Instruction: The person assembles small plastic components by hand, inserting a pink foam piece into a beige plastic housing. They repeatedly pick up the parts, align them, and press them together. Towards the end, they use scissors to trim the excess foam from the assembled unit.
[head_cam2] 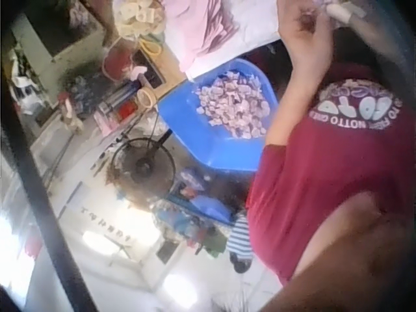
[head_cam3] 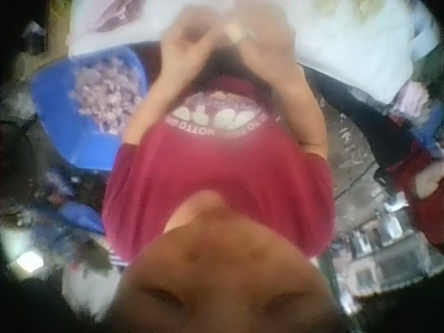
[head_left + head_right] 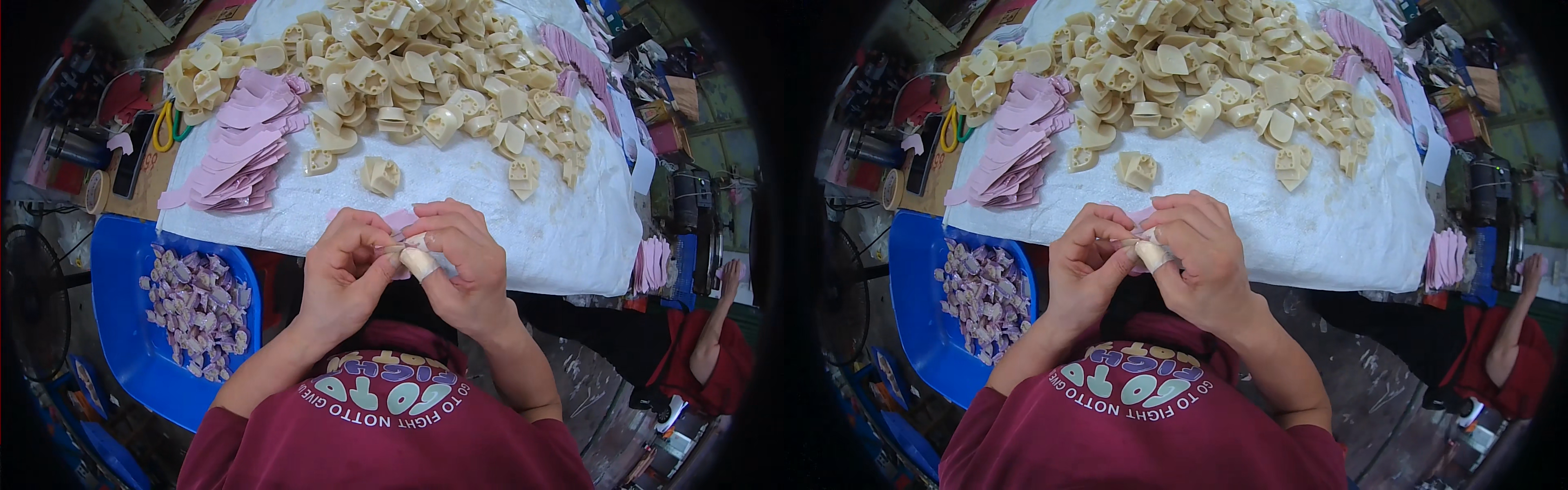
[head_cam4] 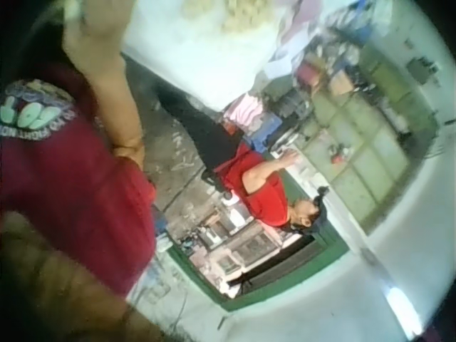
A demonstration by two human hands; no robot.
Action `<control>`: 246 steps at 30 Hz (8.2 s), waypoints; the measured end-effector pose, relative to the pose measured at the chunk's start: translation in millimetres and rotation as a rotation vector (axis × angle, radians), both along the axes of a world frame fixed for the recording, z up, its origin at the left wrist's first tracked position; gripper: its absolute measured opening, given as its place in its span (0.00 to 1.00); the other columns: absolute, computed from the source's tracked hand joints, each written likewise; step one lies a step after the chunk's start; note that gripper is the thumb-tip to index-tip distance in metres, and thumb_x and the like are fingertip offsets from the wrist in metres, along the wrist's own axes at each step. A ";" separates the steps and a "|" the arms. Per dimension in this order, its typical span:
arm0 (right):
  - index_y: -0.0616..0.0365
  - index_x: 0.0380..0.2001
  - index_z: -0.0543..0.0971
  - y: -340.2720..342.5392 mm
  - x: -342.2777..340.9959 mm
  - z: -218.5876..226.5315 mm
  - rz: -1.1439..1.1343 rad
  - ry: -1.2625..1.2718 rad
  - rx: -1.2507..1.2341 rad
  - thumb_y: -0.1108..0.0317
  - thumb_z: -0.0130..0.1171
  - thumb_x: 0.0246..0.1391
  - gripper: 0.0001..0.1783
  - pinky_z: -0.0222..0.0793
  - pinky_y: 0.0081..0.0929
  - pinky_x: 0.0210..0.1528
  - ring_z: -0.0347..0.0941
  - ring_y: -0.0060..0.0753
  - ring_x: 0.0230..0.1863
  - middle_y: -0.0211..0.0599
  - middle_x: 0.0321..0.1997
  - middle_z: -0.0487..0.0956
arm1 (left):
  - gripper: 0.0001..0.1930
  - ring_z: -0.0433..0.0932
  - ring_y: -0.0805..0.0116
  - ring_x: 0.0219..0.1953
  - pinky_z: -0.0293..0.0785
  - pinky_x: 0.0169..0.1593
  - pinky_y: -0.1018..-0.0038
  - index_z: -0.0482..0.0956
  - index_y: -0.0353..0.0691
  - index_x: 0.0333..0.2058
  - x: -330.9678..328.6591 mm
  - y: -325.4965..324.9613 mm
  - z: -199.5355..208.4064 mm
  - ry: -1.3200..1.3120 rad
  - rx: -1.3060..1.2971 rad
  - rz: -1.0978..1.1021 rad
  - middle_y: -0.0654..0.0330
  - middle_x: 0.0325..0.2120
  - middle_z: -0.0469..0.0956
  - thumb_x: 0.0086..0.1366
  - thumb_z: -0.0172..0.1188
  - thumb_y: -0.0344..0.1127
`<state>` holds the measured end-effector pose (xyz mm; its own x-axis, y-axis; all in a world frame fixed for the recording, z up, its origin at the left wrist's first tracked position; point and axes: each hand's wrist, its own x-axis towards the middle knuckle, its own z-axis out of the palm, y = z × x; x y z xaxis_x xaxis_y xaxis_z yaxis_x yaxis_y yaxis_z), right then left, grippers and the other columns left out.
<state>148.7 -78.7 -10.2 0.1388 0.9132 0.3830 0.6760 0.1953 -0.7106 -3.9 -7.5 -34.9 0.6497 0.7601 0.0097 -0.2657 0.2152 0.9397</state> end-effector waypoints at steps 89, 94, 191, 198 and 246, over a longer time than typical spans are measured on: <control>0.62 0.54 0.73 4.6 -21.4 -35.3 0.236 1.128 -0.017 0.71 0.57 0.58 0.20 0.71 0.24 0.51 0.70 0.31 0.56 0.46 0.64 0.67 | 0.50 0.74 0.70 0.44 0.69 0.50 0.71 0.37 0.48 0.70 -17.1 21.0 12.0 -0.139 -0.120 -0.294 0.58 0.44 0.74 0.57 0.63 0.24; 0.66 0.44 0.78 -5.7 4.1 -21.1 -0.043 1.369 -0.427 0.68 0.55 0.60 0.13 0.79 0.25 0.41 0.79 0.28 0.39 0.39 0.42 0.81 | 0.49 0.74 0.58 0.39 0.68 0.44 0.66 0.50 0.40 0.67 -14.2 39.7 15.2 0.293 0.939 -0.270 0.54 0.37 0.74 0.46 0.64 0.20; 0.64 0.36 0.79 -10.4 5.2 3.4 0.104 0.998 -0.296 0.75 0.60 0.54 0.06 0.68 0.15 0.39 0.71 0.12 0.35 0.27 0.34 0.78 | 0.09 0.76 0.77 0.28 0.71 0.33 0.79 0.77 0.33 0.34 -12.2 26.8 11.7 0.154 0.363 -0.201 0.61 0.26 0.79 0.57 0.66 0.29; 0.64 0.35 0.78 -8.7 6.8 9.3 0.084 0.759 -0.321 0.77 0.56 0.52 0.06 0.73 0.20 0.36 0.74 0.15 0.32 0.28 0.33 0.79 | 0.09 0.76 0.78 0.28 0.71 0.33 0.81 0.77 0.33 0.34 -14.1 24.2 11.0 0.158 0.319 -0.210 0.62 0.25 0.79 0.57 0.66 0.29; 0.66 0.36 0.78 2.3 14.9 -14.0 0.060 0.852 -0.554 0.77 0.54 0.56 0.06 0.70 0.16 0.37 0.73 0.15 0.34 0.29 0.32 0.79 | 0.06 0.72 0.84 0.31 0.69 0.34 0.84 0.75 0.35 0.36 -14.1 24.3 -9.5 0.356 -0.004 -0.260 0.69 0.28 0.76 0.62 0.61 0.27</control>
